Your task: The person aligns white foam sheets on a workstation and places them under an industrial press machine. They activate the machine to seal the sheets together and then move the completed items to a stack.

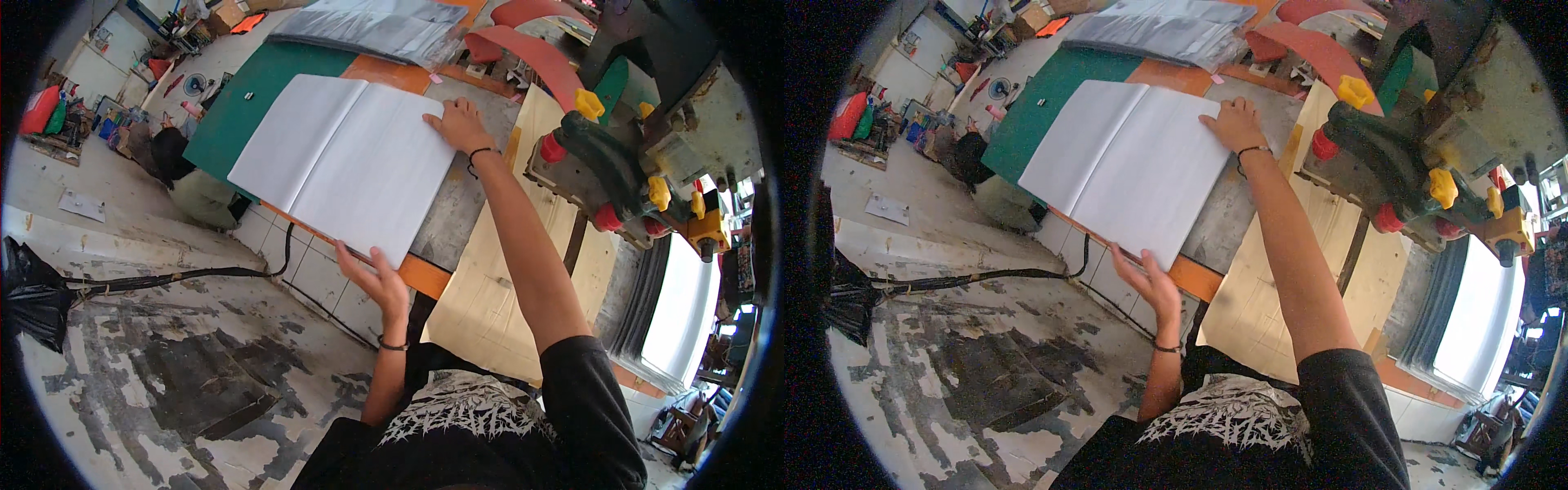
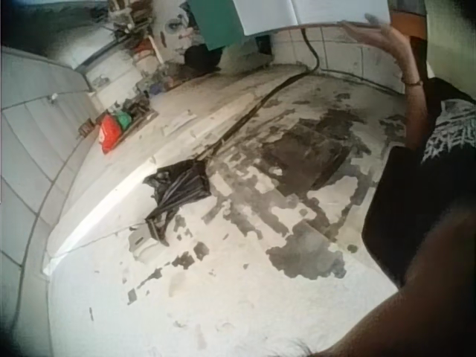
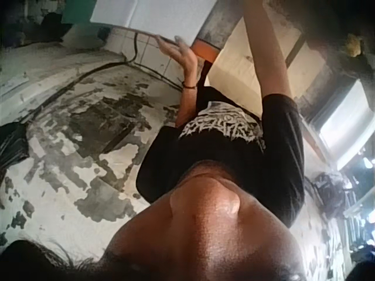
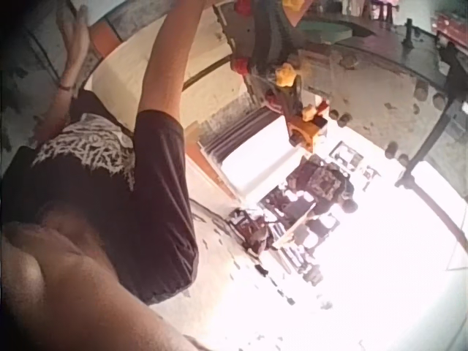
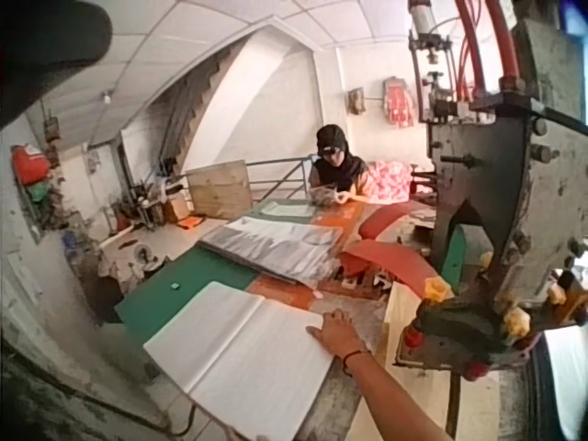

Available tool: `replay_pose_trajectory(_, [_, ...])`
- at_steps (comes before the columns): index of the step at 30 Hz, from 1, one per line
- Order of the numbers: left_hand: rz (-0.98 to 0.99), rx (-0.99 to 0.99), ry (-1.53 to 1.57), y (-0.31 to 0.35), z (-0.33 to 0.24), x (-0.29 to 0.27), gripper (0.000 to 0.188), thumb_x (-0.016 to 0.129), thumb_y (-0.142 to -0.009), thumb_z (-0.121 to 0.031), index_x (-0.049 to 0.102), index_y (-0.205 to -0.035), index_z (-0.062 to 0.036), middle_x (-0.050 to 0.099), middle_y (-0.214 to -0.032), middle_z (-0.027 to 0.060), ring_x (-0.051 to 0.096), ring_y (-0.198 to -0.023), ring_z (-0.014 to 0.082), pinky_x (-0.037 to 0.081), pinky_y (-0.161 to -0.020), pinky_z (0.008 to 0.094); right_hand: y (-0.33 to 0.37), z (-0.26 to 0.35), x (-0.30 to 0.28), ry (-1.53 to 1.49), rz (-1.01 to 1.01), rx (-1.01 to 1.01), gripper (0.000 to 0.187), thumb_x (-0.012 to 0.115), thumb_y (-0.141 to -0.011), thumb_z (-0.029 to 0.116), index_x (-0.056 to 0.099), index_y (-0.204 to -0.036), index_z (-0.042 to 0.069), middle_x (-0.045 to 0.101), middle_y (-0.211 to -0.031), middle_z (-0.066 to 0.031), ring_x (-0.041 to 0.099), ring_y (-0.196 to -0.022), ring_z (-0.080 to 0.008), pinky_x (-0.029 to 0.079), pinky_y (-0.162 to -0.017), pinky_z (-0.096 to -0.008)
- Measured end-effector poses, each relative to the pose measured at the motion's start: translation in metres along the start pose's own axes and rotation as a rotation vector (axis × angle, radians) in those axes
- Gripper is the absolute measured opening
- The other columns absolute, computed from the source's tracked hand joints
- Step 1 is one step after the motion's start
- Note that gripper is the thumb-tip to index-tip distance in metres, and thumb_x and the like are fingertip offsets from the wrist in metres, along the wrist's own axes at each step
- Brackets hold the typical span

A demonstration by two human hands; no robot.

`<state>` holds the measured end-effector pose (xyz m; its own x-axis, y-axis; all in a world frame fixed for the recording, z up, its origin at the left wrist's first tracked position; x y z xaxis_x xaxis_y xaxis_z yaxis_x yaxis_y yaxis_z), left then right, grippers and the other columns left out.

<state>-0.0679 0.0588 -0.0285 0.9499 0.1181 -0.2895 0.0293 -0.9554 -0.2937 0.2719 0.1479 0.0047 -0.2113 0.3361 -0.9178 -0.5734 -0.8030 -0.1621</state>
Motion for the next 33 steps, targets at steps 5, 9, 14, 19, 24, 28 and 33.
replay_pose_trajectory(5, [-0.112, -0.222, 0.204, -0.09, 0.052, -0.03, 0.078, 0.054, -0.1, -0.041, 0.02, -0.153, 0.005, 0.032, -0.147, 0.0234, 0.039, -0.134, 0.0341, 0.032, -0.111, 0.0463, 0.003, -0.014, -0.005, -0.026, -0.066, 0.002, 0.066, 0.059, -0.09, 0.058, 0.063, -0.121, -0.001, 0.058, -0.124, -0.0228, 0.051, -0.118, -0.039, 0.04, -0.104, -0.0488])
replay_pose_trajectory(9, [0.0, -0.36, 0.442, -0.196, 0.089, -0.054, 0.087, 0.057, -0.096, -0.047, 0.019, -0.152, 0.008, 0.029, -0.154, 0.0251, 0.041, -0.135, 0.0293, 0.042, -0.106, 0.0398, 0.006, 0.001, -0.009, -0.087, -0.053, -0.006, 0.069, 0.065, -0.086, 0.06, 0.063, -0.118, -0.002, 0.058, -0.123, -0.024, 0.051, -0.118, -0.04, 0.042, -0.103, -0.0479])
replay_pose_trajectory(14, [-0.086, -0.548, 0.114, -0.242, 0.101, -0.028, 0.102, 0.064, -0.087, -0.059, 0.023, -0.15, 0.0111, 0.024, -0.151, 0.0327, 0.039, -0.135, 0.0393, 0.045, -0.101, 0.0494, 0.009, -0.022, -0.015, -0.108, -0.09, 0.013, 0.074, 0.068, -0.081, 0.063, 0.063, -0.117, -0.002, 0.059, -0.121, -0.0239, 0.052, -0.119, -0.0402, 0.042, -0.103, -0.048])
replay_pose_trajectory(19, [-0.266, -0.222, -0.486, -0.335, 0.136, -0.098, 0.106, 0.064, -0.083, -0.066, 0.03, -0.148, 0.0112, 0.028, -0.151, 0.0305, 0.034, -0.138, 0.0424, 0.035, -0.112, 0.0494, 0.019, 0.01, -0.01, -0.265, -0.24, -0.027, 0.064, 0.064, -0.088, 0.056, 0.064, -0.115, -0.002, 0.061, -0.119, -0.0229, 0.054, -0.116, -0.0395, 0.042, -0.102, -0.0474])
replay_pose_trajectory(24, [0.096, -0.008, -0.651, -0.387, 0.116, -0.064, 0.096, 0.06, -0.086, -0.067, 0.044, -0.141, 0.0097, 0.041, -0.146, 0.0286, 0.043, -0.133, 0.0421, 0.036, -0.11, 0.0505, 0.026, -0.021, -0.021, -0.331, -0.405, 0.012, 0.052, 0.059, -0.094, 0.047, 0.065, -0.115, 0.0, 0.063, -0.116, -0.0224, 0.055, -0.114, -0.0393, 0.041, -0.104, -0.0464])
replay_pose_trajectory(28, [0.317, 0.009, -0.889, -0.407, 0.096, -0.066, 0.089, 0.054, -0.089, -0.069, 0.06, -0.123, 0.0125, 0.06, -0.125, 0.0298, 0.057, -0.116, 0.0426, 0.043, -0.103, 0.05, 0.031, -0.013, -0.024, -0.4, -0.383, 0.025, 0.05, 0.058, -0.095, 0.044, 0.065, -0.116, 0.0, 0.064, -0.116, -0.0226, 0.056, -0.113, -0.0393, 0.04, -0.104, -0.0464])
replay_pose_trajectory(33, [0.413, -0.064, -0.944, -0.403, 0.066, -0.044, 0.104, 0.056, -0.079, -0.079, 0.061, -0.117, 0.0175, 0.065, -0.115, 0.0325, 0.063, -0.107, 0.0436, 0.047, -0.097, 0.048, 0.03, -0.023, -0.02, -0.373, -0.406, 0.032, 0.048, 0.057, -0.096, 0.043, 0.065, -0.115, 0.0, 0.064, -0.115, -0.0215, 0.057, -0.11, -0.0384, 0.041, -0.102, -0.0468])
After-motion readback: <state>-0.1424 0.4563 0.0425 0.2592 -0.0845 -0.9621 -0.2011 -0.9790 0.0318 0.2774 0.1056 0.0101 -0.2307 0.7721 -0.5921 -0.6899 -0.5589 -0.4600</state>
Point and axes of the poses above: each hand's wrist, its own y-axis away from the middle knuckle, its own x-axis out of the palm, z = x × y, the point moved 7 cm from there along -y, towards the middle knuckle
